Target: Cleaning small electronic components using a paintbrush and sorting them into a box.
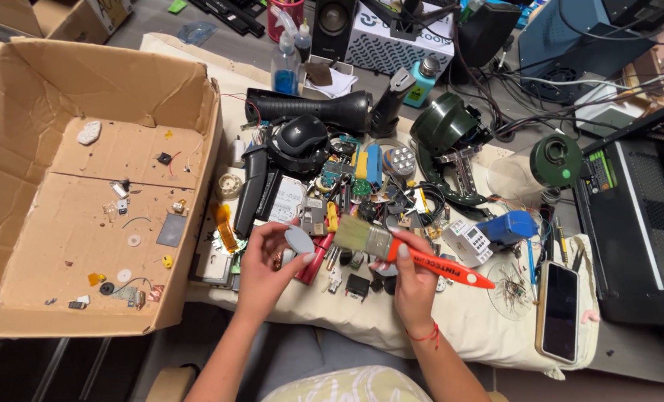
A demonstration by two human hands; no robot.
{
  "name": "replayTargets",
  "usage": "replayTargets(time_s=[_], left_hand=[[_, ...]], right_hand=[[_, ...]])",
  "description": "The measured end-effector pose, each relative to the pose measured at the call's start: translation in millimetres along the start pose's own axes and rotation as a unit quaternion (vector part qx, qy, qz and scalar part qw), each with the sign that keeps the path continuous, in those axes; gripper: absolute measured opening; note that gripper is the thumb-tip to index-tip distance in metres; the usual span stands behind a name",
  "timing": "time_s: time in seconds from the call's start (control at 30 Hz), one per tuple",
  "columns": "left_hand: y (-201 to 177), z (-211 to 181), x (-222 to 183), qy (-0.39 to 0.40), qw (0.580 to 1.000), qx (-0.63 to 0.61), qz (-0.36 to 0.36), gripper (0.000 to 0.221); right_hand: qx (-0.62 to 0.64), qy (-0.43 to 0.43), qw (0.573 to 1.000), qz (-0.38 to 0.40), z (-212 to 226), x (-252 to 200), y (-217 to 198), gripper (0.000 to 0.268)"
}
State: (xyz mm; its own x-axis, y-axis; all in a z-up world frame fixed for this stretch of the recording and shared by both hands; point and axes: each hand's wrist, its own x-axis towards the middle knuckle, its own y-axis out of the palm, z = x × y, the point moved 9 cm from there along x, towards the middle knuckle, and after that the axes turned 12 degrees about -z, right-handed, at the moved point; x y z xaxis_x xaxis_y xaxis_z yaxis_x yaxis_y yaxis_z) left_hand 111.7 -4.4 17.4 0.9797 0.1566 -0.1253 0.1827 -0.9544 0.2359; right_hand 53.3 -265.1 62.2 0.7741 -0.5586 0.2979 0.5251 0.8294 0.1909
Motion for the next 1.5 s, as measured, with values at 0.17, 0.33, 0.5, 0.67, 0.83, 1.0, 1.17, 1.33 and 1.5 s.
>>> replayTargets(time_s=[0.17, 0.33, 0.5, 0.67, 0.83, 1.0, 1.17, 1.33, 1.5], left_hand=[[11, -26, 34, 0.199, 0.952, 0.234, -0.005, 0.041], [30, -8, 63, 0.284, 0.896, 0.340, -0.003, 0.028], [50, -1, 60, 0.340, 0.826, 0.448, 0.028, 0.020], [42, -31, 40, 0.377, 0.808, 0.452, 0.027, 0.022], [8, -115, -10, 0.417, 0.818, 0.395, 0.042, 0.015], [-69, -188, 8, 0.371, 0.819, 0.437, -0.016, 0.010], [-175, -152, 134, 0.156, 0.812, 0.558, -0.067, 0.022], [-248, -87, 209, -0.011, 0.796, 0.596, -0.101, 0.026], [-257, -51, 234, -0.120, 0.767, 0.626, -0.068, 0.022]], right_hand=[[-0.013, -0.002, 1.000, 0.015, 0, -16, -3, 0.030], [0.001, 0.004, 0.999, 0.039, -17, -32, -12, 0.028], [-0.077, -0.027, 0.996, -0.044, -34, -48, -26, 0.027], [-0.115, -0.089, 0.989, -0.027, -47, -57, -8, 0.031], [-0.104, -0.125, 0.983, -0.083, -36, -54, 3, 0.034], [-0.065, -0.135, 0.982, -0.114, -23, -35, 19, 0.026], [-0.046, -0.091, 0.983, -0.152, -36, -27, 21, 0.028], [-0.045, -0.083, 0.985, -0.143, -28, -25, 42, 0.030], [-0.121, -0.002, 0.986, -0.114, -16, -30, 73, 0.043]])
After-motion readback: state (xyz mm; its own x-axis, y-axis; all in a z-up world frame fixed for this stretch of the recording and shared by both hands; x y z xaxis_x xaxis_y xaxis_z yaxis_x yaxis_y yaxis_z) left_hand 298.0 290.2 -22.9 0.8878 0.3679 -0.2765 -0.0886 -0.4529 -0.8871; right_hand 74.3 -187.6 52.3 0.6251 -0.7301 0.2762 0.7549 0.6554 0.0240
